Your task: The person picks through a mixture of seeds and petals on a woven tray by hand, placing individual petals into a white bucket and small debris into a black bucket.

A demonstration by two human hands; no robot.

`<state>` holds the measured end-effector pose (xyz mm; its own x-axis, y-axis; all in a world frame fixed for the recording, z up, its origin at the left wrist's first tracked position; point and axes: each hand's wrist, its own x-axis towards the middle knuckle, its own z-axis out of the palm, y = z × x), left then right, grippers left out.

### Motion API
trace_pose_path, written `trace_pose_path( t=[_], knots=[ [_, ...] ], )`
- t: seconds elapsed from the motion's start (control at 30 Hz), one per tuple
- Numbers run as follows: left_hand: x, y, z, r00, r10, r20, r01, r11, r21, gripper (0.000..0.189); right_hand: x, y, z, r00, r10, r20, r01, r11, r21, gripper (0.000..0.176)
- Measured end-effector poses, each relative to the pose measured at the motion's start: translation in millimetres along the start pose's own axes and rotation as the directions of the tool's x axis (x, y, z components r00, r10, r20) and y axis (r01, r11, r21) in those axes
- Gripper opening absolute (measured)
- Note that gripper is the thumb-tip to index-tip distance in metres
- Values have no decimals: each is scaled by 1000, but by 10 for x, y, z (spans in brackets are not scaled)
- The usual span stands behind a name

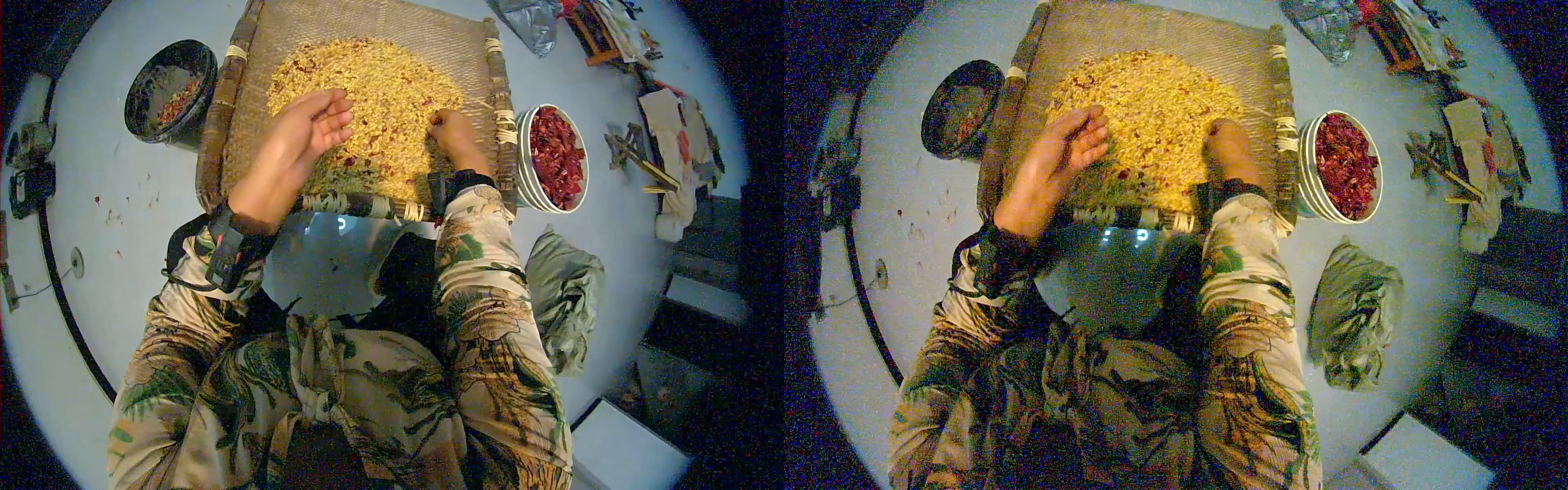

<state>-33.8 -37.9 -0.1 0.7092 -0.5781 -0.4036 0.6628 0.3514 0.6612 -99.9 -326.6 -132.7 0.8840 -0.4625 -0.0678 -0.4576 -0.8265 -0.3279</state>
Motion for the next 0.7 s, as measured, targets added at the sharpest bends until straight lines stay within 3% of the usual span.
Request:
trace_pose_path(
  t=[0.13, 0.23, 0.37, 0.53, 0.63, 0.7],
  knots=[
    [-4, -4, -77, 994, 6, 114, -8, 1000, 16, 24, -6, 36, 56, 995, -82, -65, 77, 994, -73, 19],
    [65, -11, -150, 992, -24, 121, 24, 1000, 3, 24, 60, 153, 193, 996, -1, -86, 2, 1000, 17, 18],
    [6, -9, -60, 994, 6, 110, -7, 1000, 9, 20, 135, 356, 262, 976, -84, -202, 57, 989, -137, 17],
    [31, -67, -90, 996, -5, 94, 5, 1000, -7, 18, 114, 462, 211, 991, -17, -136, -12, 977, -213, 17],
    [20, -91, -80, 995, -6, 95, 7, 1000, -10, 19, -53, 251, -48, 991, -22, 134, 25, 1000, -17, 18],
    [22, -108, -95, 995, -9, 97, 9, 1000, 4, 19, -95, 173, -83, 973, -87, 214, 77, 996, 54, 20]
  ],
)
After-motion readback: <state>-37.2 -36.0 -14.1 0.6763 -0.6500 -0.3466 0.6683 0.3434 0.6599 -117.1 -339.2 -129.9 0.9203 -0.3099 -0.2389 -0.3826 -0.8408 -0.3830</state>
